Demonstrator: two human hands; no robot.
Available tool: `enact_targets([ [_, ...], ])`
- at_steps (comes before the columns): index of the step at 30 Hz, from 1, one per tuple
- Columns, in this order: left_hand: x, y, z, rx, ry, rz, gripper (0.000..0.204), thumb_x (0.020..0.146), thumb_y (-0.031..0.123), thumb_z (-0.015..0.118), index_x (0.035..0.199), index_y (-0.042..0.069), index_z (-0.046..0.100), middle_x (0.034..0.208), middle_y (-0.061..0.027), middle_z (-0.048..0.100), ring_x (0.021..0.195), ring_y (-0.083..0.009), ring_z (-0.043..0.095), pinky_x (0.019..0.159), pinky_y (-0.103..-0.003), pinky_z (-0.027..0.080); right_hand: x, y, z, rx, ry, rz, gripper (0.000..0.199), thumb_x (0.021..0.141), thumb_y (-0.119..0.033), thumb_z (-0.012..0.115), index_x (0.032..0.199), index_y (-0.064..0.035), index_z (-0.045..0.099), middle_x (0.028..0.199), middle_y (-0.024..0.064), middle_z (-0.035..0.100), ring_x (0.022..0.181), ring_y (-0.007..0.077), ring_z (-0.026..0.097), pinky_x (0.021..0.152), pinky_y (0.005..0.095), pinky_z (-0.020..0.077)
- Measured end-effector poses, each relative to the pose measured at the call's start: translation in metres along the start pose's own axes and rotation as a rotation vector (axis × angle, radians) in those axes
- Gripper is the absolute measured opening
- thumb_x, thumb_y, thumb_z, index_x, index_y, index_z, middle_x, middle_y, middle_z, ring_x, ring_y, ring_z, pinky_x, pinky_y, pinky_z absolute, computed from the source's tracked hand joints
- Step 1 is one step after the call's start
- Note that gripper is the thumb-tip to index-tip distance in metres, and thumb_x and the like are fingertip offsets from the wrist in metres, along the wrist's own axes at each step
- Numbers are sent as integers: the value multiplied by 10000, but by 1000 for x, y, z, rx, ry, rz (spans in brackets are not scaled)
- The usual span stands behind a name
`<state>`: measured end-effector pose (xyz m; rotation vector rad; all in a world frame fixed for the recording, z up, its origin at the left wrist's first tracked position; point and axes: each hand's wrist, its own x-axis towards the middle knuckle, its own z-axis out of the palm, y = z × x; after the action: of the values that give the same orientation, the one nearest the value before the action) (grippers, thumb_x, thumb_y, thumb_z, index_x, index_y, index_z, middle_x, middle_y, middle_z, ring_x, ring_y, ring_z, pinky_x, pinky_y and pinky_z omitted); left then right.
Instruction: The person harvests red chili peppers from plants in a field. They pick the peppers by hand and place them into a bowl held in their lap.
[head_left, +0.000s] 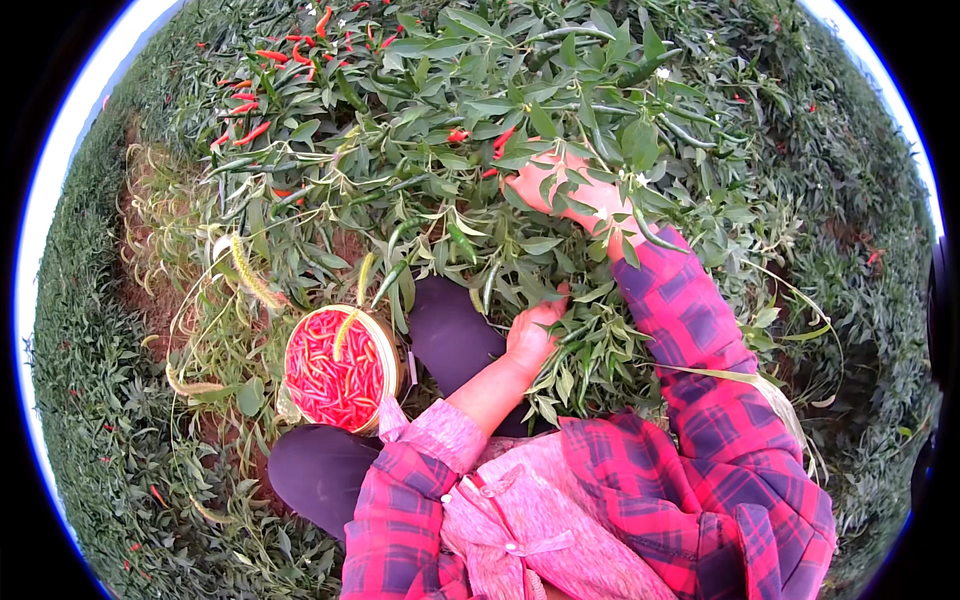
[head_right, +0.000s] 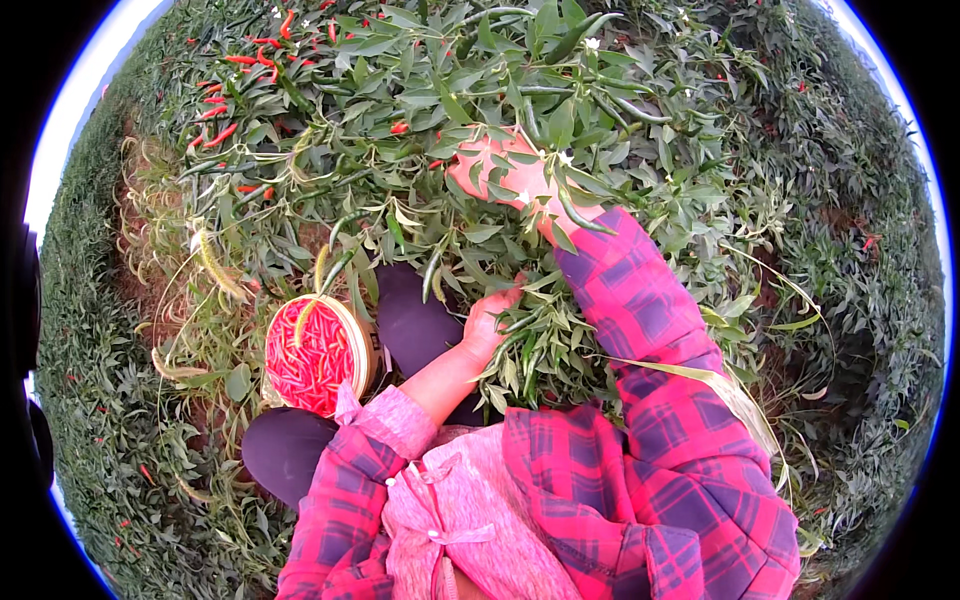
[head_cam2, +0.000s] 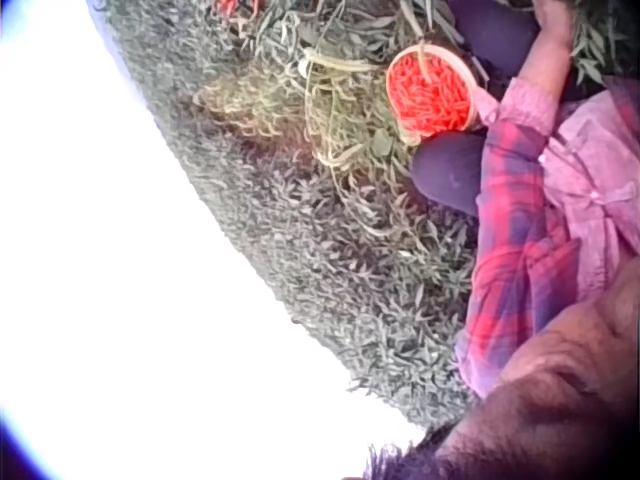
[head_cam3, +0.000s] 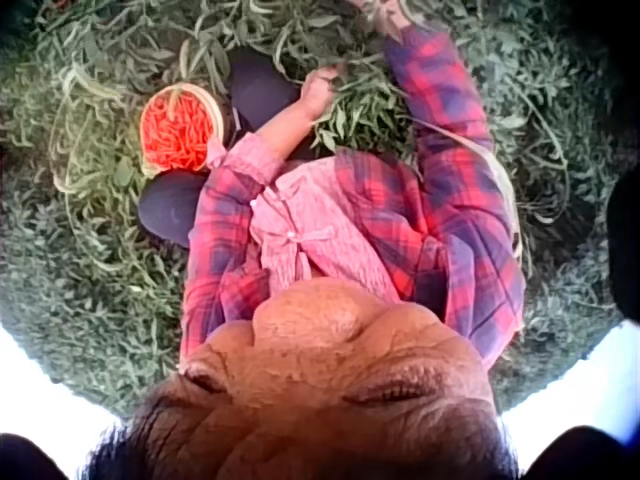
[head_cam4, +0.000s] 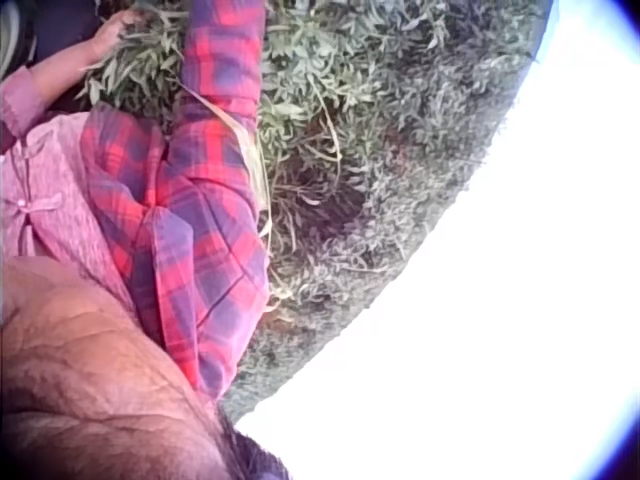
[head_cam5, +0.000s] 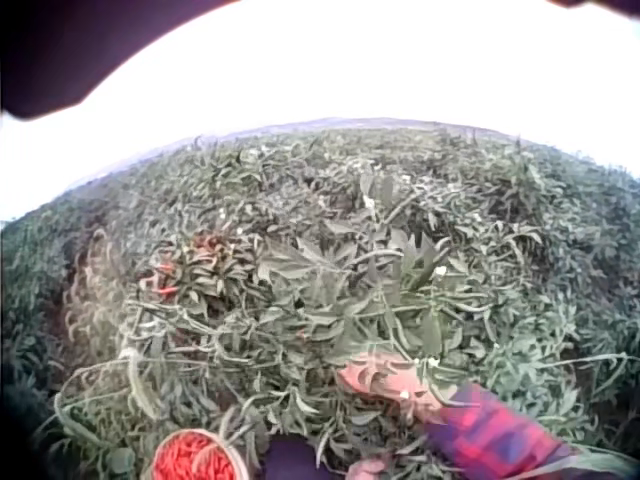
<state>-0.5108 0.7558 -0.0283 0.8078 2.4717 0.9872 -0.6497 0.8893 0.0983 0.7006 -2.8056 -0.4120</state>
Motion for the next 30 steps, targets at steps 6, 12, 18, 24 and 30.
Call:
enact_targets([
  [6,8,7,4,48,-6,68,556,877,173,465,1416,125,340,1029,-182,636,880,-391,641,724,-463,528,-38,18,58,1502,355,161,408,944,-174,480,1328,-40,458,1302,131,520,1164,233,529,976,333,427],
  [12,5,9,-4,113,0,21,540,835,142,508,1363,100,404,1015,-180,630,875,-367,648,715,-449,535,-1,3,0,311,396,210,333,833,-117,560,1160,-55,538,986,186,641,943,357,633,752,454,517],
  [18,-1,4,-10,-131,26,-39,456,785,98,568,1237,74,514,1080,-204,618,890,-382,639,730,-457,529,10,-9,-1,1189,292,534,228,776,-35,588,992,-13,516,953,207,617,899,386,620,727,407,515],
  [24,0,6,-8,-259,8,-193,405,883,211,495,1277,119,525,1094,-170,635,992,-352,621,844,-437,507,-7,-19,-38,1823,-361,776,77,887,-147,617,925,-87,587,772,-13,561,457,8,296,390,234,211],
  [30,-1,-10,1,-606,246,-77,363,948,261,461,1245,74,554,1205,-153,608,1131,-281,569,872,-423,487,25,-157,-106,1044,-648,-481,232,819,-175,642,792,37,552,626,126,488,598,161,445,593,356,428],
])
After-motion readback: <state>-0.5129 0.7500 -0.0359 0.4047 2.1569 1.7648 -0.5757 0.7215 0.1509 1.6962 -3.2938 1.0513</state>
